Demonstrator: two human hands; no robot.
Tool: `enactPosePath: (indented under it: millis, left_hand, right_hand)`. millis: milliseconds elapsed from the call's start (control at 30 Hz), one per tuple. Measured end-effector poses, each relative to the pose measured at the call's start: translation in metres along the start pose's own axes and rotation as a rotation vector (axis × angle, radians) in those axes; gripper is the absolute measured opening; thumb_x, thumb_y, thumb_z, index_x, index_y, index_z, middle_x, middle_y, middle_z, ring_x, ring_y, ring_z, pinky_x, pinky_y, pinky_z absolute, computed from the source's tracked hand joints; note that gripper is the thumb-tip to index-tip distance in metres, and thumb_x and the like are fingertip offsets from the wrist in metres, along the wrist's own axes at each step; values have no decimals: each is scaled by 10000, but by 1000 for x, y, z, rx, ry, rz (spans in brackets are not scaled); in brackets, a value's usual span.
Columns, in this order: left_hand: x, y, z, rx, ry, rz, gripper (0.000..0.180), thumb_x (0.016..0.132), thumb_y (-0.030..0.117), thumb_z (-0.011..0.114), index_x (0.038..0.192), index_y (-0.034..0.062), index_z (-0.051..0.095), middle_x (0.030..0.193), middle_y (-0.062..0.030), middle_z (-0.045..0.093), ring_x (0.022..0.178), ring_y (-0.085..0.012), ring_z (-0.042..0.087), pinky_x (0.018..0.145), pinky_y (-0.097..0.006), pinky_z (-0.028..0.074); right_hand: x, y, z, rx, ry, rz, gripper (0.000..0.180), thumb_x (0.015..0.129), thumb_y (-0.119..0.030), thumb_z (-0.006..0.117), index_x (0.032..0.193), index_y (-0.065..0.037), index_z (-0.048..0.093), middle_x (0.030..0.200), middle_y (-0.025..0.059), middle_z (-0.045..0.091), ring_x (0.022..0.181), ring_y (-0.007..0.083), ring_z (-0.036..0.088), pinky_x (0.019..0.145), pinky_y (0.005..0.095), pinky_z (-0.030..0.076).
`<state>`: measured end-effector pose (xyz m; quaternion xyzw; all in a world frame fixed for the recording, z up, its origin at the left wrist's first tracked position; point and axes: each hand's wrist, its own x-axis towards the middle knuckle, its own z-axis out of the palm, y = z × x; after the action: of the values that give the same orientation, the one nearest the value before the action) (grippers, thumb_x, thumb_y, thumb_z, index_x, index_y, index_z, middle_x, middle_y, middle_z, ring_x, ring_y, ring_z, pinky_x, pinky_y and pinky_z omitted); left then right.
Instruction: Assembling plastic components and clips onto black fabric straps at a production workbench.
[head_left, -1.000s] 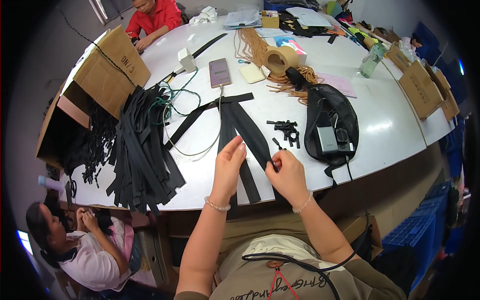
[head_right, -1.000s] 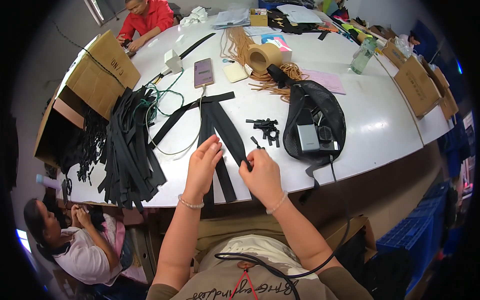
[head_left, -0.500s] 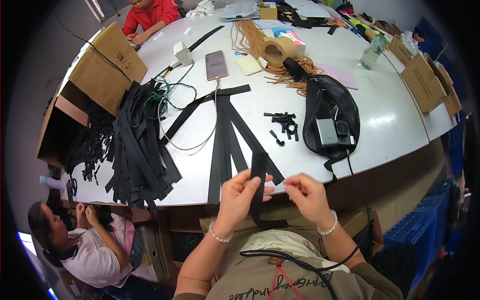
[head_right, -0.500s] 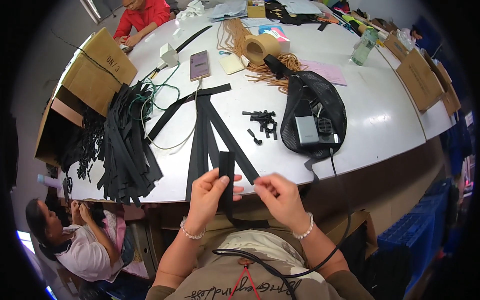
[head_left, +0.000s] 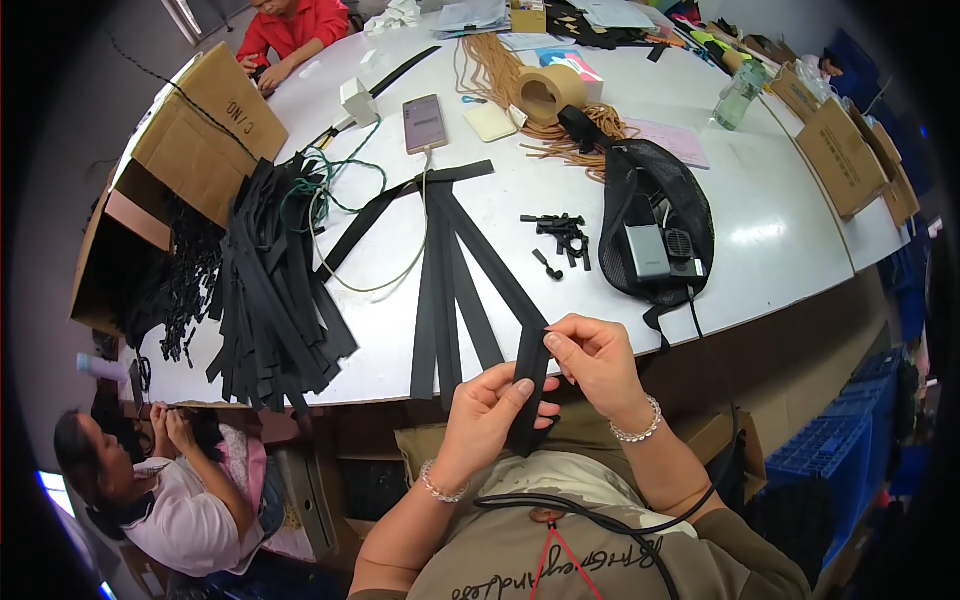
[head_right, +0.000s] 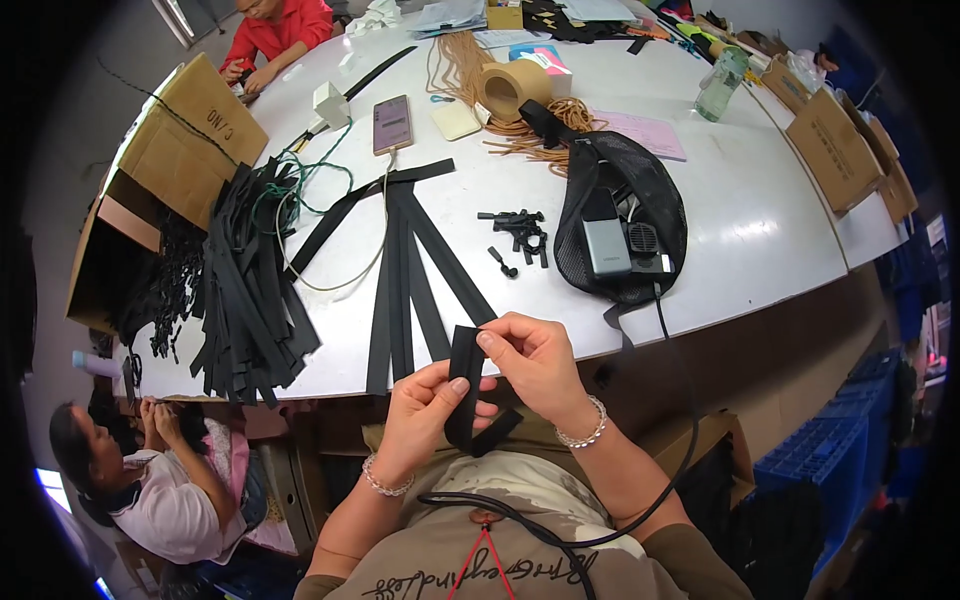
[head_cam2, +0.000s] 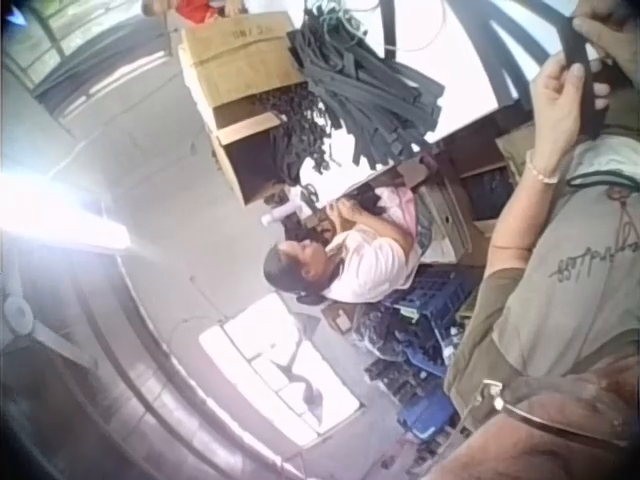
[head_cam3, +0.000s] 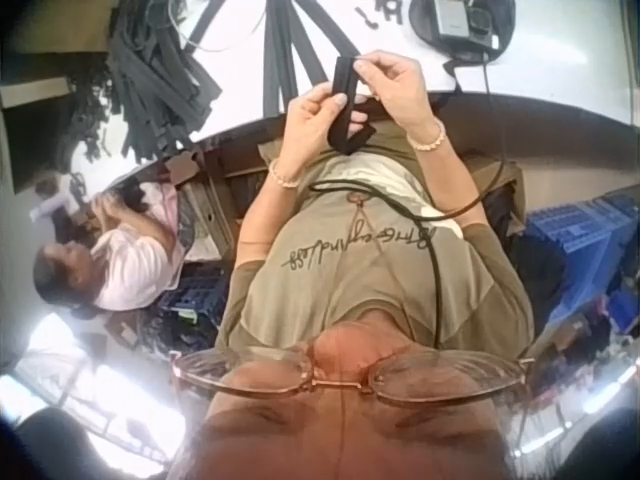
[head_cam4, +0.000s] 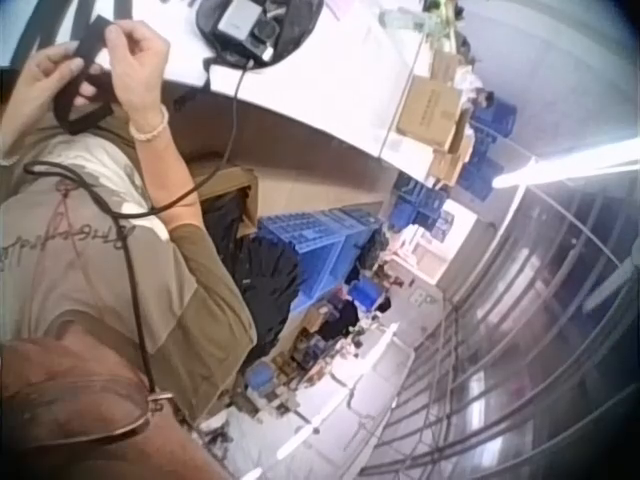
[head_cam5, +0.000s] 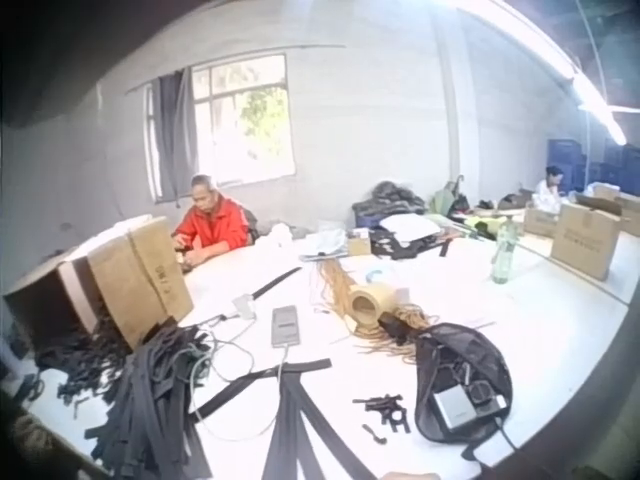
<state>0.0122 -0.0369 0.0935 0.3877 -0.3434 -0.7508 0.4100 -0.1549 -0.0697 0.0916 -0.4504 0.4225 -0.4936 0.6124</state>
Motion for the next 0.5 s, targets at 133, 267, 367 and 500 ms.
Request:
enactPosePath:
  millis: [133, 267, 367, 500]
  left_hand:
    - [0, -1, -1, -2, -6, -33, 287, 951, 106, 474, 1197, -34, 514, 1032, -151, 641, 815, -187, 664, 696, -274, 564]
    - [1, -4, -3, -4, -11, -51, 278, 950, 121, 482, 1177, -33, 527, 1016, -142, 645, 809, -171, 659, 703, -268, 556]
    - [0, -14, -11, 76, -56, -37, 211, 943, 110, 493, 1076, -32, 575, 931, -112, 661, 741, -134, 640, 676, -254, 531]
    - [-17, 0, -34, 321, -155, -104, 130, 890, 89, 577, 882, -24, 641, 767, -34, 644, 649, -65, 566, 617, -211, 465]
  right_hand:
    - [-2, 0, 0, 8, -2, 0, 80, 876, -40, 592, 877, 26, 637, 721, -26, 568, 621, 4, 444, 535, 164, 362]
    - [-2, 2, 1, -9, 2, -31, 78, 878, -45, 589, 881, 22, 628, 719, -15, 575, 607, 9, 469, 519, 163, 381]
    - [-3, 4, -7, 8, 135, -89, 83, 887, -59, 579, 888, 11, 623, 710, -7, 575, 550, 23, 478, 463, 178, 386]
    - [2, -13, -40, 221, 567, -365, 92, 904, -77, 548, 932, -13, 607, 694, 7, 576, 454, 53, 458, 386, 203, 360]
